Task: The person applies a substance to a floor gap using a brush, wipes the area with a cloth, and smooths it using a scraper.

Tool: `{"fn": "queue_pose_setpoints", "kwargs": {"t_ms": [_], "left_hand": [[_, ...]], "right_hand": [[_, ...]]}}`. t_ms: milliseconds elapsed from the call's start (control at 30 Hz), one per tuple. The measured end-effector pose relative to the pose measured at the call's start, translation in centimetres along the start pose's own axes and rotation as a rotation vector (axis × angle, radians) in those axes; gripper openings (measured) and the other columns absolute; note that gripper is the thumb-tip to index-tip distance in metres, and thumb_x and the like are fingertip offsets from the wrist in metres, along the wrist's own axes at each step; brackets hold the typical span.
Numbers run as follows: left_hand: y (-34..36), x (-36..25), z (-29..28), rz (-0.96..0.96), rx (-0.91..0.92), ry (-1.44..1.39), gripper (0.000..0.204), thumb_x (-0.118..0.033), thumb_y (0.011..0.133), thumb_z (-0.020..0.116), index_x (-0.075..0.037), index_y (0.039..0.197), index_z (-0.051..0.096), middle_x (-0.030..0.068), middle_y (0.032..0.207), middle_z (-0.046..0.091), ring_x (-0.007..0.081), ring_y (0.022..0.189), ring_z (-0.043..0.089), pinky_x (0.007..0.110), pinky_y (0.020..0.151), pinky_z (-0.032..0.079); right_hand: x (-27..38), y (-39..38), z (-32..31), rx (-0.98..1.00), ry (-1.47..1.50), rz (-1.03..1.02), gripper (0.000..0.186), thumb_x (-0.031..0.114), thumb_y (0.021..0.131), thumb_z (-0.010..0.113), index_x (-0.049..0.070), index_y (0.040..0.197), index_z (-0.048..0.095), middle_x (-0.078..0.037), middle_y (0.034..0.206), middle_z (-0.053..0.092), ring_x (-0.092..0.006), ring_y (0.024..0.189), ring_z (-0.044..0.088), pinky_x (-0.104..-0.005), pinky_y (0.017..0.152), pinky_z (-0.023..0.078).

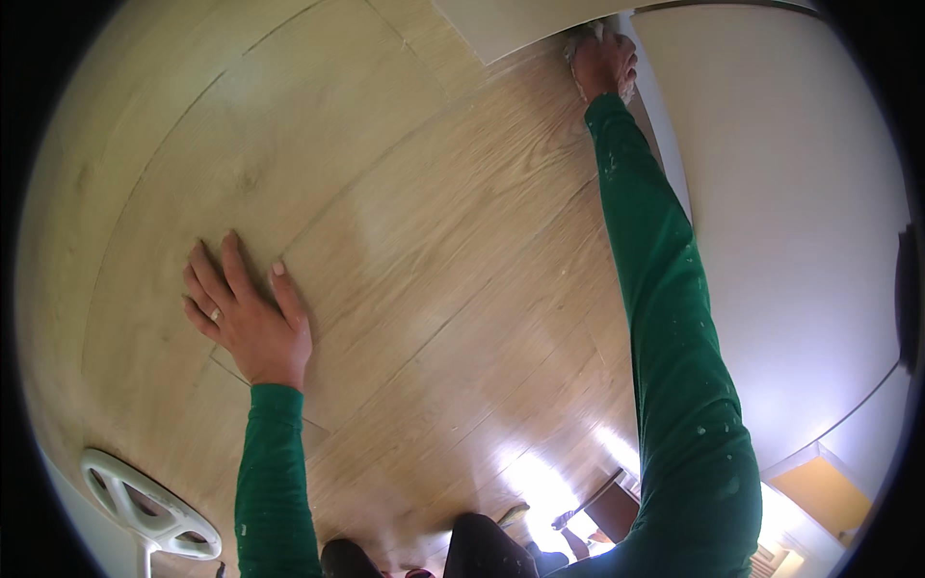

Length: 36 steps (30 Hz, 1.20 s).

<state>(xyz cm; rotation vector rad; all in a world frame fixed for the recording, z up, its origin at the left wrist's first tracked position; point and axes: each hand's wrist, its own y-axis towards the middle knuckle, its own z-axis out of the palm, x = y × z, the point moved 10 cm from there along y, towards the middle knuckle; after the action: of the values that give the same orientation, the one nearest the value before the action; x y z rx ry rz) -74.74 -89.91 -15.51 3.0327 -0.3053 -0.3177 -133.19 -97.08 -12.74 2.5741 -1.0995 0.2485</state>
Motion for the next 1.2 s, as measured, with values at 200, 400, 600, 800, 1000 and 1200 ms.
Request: {"fn": "queue_pose_setpoints", "kwargs": {"t_ms": [200,400,600,800,1000,1200], "left_hand": [[-0.4,1.0,-0.7,0.001,-0.025,0.055,0.065,-0.051,0.106,0.044,-0.011,0.158,0.041,0.0201,0.166,0.032,0.0406,0.156,0.023,0.063,0.123,0.012],[0.0,-0.4,-0.7,0.018,-0.046,-0.004,0.065,-0.052,0.107,0.042,-0.013,0.159,0.041,0.0182,0.167,0.031,0.0384,0.156,0.023,0.062,0.123,0.011],[-0.6,0.3,-0.7,0.006,-0.017,0.014,0.064,-0.048,0.105,0.045,-0.012,0.158,0.041,0.0198,0.166,0.031,0.0395,0.157,0.021,0.064,0.123,0.011],[-0.3,0.6,-1.1,0.006,-0.029,0.043,0.065,-0.048,0.105,0.045,-0.01,0.158,0.041,0.0225,0.166,0.03,0.0417,0.156,0.022,0.065,0.123,0.011],[-0.1,-1.3,-0.7,0.031,-0.056,0.006,0.065,-0.049,0.105,0.044,-0.009,0.157,0.042,0.0227,0.165,0.033,0.0441,0.154,0.024,0.065,0.122,0.014],[-0.1,0.6,-1.7,-0.012,0.007,0.049,0.067,-0.047,0.104,0.045,-0.007,0.157,0.039,0.0249,0.166,0.027,0.0443,0.155,0.021,0.066,0.122,0.013]], "right_hand": [[1.8,-3.1,0.9,0.024,-0.054,-0.187,0.066,0.051,0.098,0.051,0.01,0.15,0.054,-0.017,0.156,0.051,-0.0375,0.144,0.046,-0.0503,0.118,0.036],[-0.1,-2.6,-1.6,0.034,-0.061,-0.259,0.064,0.048,0.099,0.053,0.008,0.148,0.055,-0.019,0.152,0.054,-0.0386,0.139,0.051,-0.0499,0.116,0.039],[-15.5,-14.6,-9.0,0.094,-0.191,-0.224,0.06,0.044,0.1,0.053,0.006,0.147,0.056,-0.021,0.147,0.057,-0.0388,0.135,0.054,-0.0488,0.113,0.042],[-9.6,-14.4,-6.5,-0.181,-0.257,-0.274,0.056,0.039,0.102,0.054,0.004,0.145,0.057,-0.023,0.142,0.061,-0.0389,0.132,0.057,-0.0477,0.111,0.045],[0.1,-2.9,-0.3,0.036,0.065,-0.317,0.058,0.039,0.102,0.053,0.002,0.146,0.052,-0.024,0.147,0.053,-0.0404,0.139,0.046,-0.0501,0.118,0.034],[16.3,-28.5,-2.1,0.316,0.245,-0.499,0.063,0.018,0.089,0.065,0.003,0.148,0.051,-0.02,0.158,0.046,-0.0373,0.152,0.036,-0.0567,0.126,0.024]]}}
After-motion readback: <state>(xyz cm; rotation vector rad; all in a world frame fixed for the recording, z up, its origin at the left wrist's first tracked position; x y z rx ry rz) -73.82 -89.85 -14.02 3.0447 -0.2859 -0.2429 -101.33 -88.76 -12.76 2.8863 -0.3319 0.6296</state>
